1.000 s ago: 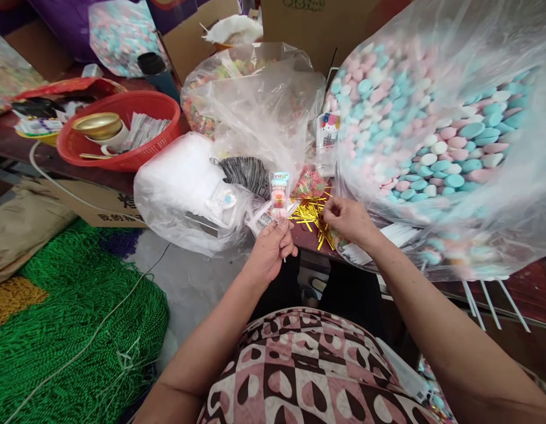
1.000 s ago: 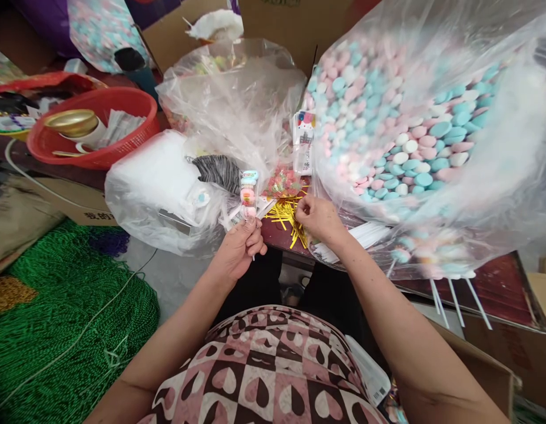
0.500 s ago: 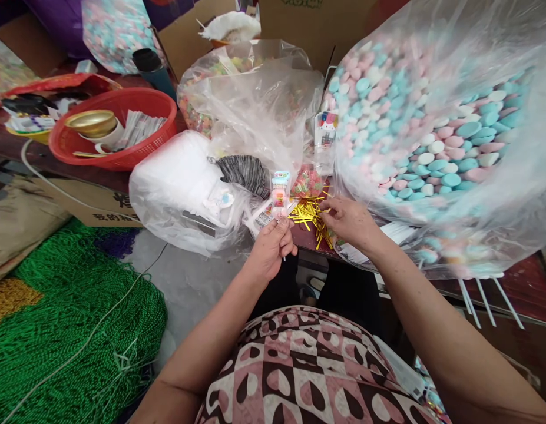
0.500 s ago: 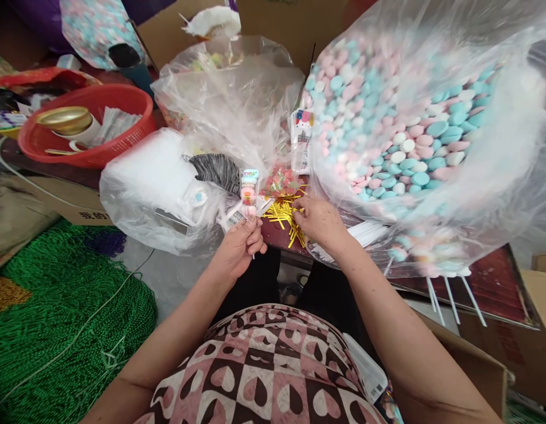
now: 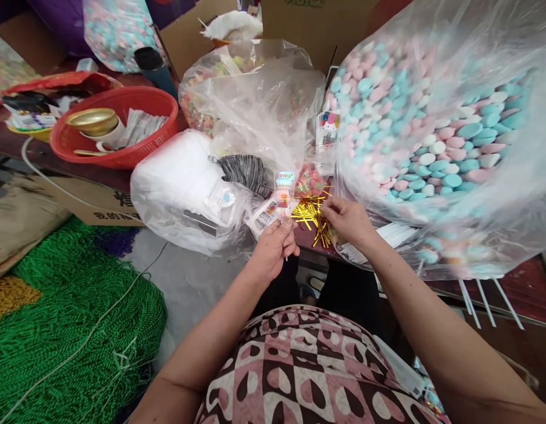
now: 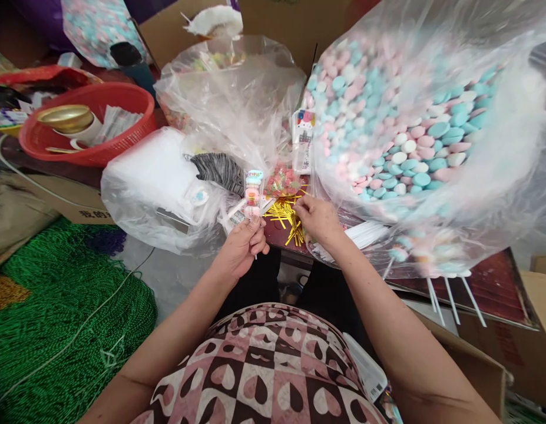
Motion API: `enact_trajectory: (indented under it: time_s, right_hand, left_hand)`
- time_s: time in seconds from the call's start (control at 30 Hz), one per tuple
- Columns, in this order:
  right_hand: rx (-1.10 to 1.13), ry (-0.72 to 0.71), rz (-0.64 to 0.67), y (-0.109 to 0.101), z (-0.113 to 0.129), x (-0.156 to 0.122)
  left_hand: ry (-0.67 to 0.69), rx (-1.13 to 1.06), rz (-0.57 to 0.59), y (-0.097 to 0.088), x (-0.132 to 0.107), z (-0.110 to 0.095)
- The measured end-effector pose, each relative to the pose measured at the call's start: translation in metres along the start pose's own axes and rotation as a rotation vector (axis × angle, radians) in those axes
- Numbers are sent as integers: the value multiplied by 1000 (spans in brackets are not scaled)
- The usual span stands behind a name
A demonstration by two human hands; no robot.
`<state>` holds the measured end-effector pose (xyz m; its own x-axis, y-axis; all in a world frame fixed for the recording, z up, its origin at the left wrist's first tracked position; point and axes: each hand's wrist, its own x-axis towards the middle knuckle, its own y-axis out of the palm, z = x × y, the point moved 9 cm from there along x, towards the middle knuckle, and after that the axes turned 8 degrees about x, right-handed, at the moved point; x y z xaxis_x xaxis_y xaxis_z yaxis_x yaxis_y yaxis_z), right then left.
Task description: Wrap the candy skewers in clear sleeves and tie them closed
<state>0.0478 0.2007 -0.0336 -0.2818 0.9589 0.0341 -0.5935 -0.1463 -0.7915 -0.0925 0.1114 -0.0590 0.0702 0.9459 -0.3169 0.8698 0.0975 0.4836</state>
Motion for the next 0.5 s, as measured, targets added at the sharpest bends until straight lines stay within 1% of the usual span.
enact_trajectory:
  time_s: [0.07, 0.13, 0.17, 0.2, 0.23, 0.27, 0.33, 0.43, 0.5]
  right_hand:
    - [179, 19, -73, -9, -3, -3]
    - [405, 54, -145, -18, 1, -12]
    - [496, 64, -163, -21, 6, -18]
    - [551, 56, -155, -22, 14, -23]
    - [568, 27, -135, -22, 24, -29]
    - [539, -11, -108, -21, 35, -34]
    - [403, -68, -69, -17, 50, -43]
    - [191, -86, -86, -13, 55, -49]
    - [101, -91, -115, -13, 54, -51]
  left_hand:
    - [-6, 15, 1, 2, 0, 1]
    - [-22, 36, 9, 5, 1, 2]
    - [-32, 51, 16, 7, 2, 3]
    - [-45, 69, 25, 10, 2, 4]
    - [-58, 90, 33, 13, 3, 5]
    - [-70, 114, 39, 16, 3, 7]
    - [-96, 163, 42, 21, 3, 10]
    - [-107, 208, 45, 28, 0, 14]
    - [-83, 220, 58, 32, -2, 14]
